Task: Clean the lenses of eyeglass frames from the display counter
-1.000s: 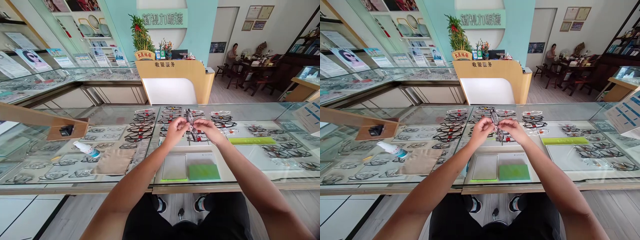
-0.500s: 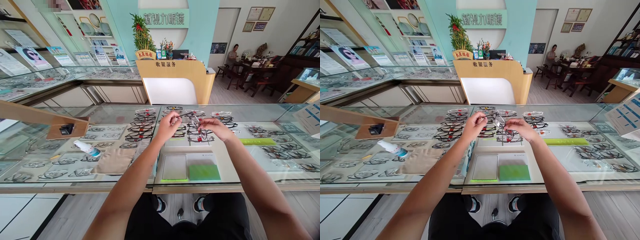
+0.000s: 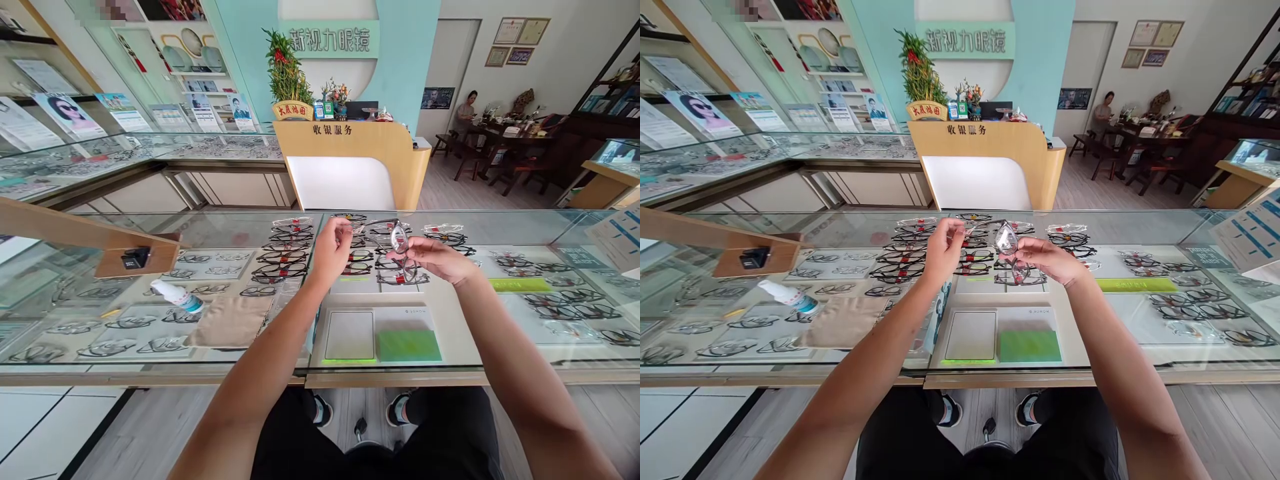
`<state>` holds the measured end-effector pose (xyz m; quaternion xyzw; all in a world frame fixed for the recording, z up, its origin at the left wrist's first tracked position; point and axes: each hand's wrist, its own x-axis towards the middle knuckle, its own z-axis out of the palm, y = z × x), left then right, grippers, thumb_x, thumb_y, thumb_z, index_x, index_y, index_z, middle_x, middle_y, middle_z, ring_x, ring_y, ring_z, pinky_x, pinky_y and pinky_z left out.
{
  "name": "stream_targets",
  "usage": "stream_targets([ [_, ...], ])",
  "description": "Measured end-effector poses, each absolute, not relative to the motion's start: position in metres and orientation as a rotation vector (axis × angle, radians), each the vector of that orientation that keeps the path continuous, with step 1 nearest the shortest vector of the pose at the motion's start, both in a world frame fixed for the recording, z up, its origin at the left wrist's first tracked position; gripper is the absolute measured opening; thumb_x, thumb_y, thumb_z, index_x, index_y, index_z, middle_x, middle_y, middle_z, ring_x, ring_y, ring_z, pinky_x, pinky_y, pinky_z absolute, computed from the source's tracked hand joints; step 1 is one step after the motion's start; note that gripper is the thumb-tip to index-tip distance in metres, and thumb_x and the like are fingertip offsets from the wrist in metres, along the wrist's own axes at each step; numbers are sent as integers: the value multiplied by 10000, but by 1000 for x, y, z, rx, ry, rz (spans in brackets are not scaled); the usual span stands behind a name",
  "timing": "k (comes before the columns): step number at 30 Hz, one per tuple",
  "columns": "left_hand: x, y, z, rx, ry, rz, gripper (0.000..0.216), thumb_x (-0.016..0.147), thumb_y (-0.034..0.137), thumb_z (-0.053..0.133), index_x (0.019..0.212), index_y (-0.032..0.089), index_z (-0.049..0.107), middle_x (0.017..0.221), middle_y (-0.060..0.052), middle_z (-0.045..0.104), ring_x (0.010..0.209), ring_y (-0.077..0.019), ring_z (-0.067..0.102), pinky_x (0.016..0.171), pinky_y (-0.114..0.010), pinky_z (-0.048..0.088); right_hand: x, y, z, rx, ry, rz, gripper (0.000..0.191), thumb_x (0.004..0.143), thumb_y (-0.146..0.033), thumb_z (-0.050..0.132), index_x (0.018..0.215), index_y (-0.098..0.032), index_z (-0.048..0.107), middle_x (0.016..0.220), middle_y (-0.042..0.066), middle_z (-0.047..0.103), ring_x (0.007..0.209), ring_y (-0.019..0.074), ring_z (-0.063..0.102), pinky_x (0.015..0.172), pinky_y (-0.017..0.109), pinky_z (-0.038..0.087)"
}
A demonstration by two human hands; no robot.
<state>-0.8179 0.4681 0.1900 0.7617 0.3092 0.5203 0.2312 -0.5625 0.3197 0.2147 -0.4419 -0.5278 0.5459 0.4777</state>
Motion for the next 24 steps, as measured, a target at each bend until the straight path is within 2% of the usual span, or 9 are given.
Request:
stream_targets([
  [2, -816, 464, 189, 2075, 879, 1717, 178, 1035, 292, 620, 1197, 223, 600, 1054, -75, 669, 944, -227, 640, 864, -374, 507, -565, 320, 215, -1018, -1240, 1315, 253, 890, -458, 886, 984, -272, 742, 1264, 89, 841, 1372, 327, 692, 969, 430, 540],
  [4, -814, 455, 191, 2173, 832, 1895, 185, 1015, 257, 627, 1193, 217, 600, 1027, -74, 631, 962, -244, 616, 902, -404, 497, -567, 320, 215, -961, -1183, 1291, 254, 887, -453, 890, 978, -287, 721, 1286, 80, 838, 1381, 328, 691, 994, 456, 548],
  [6, -811, 441, 193, 2424, 683, 1813, 175, 1008, 226, 622, 1183, 223, 635, 957, -53, 620, 919, -246, 607, 880, -409, 480, -570, 320, 215, -911, -1152, 1271, 244, 905, -464, 873, 992, -301, 714, 1314, 71, 833, 1365, 321, 698, 1047, 491, 541],
  [9, -802, 420, 193, 2783, 437, 1487, 279, 1007, 190, 611, 1266, 238, 700, 956, -52, 660, 915, -255, 624, 846, -410, 462, -574, 319, 216, -841, -1146, 1264, 229, 921, -484, 851, 1008, -317, 720, 1362, 49, 819, 1370, 311, 690, 1107, 520, 518],
  [13, -794, 407, 186, 2946, 379, 1269, 287, 1069, 305, 618, 1316, 266, 759, 988, -76, 697, 967, -273, 647, 873, -424, 463, -579, 318, 218, -809, -1141, 1257, 256, 899, -509, 860, 1056, -349, 738, 1376, 30, 810, 1382, 310, 684, 1094, 524, 524],
  [17, -795, 411, 182, 2909, 572, 1226, 278, 1087, 442, 642, 1251, 274, 792, 965, -91, 723, 985, -296, 659, 901, -446, 450, -584, 319, 219, -828, -1109, 1199, 318, 846, -547, 888, 1018, -341, 719, 1428, 34, 778, 1386, 316, 676, 1096, 536, 530],
  [21, -796, 413, 185, 2845, 660, 1223, 260, 1091, 464, 650, 1122, 249, 793, 961, -93, 752, 981, -297, 685, 898, -442, 441, -588, 318, 222, -814, -1076, 1146, 333, 823, -546, 907, 962, -333, 692, 1470, 17, 751, 1461, 317, 635, 1174, 526, 496],
  [24, -798, 401, 196, 2778, 689, 1221, 261, 1100, 433, 632, 1229, 243, 757, 986, -86, 763, 984, -291, 710, 908, -434, 460, -587, 316, 225, -822, -1065, 1085, 347, 813, -579, 904, 946, -340, 690, 1447, 5, 757, 1487, 322, 613, 1196, 544, 495],
])
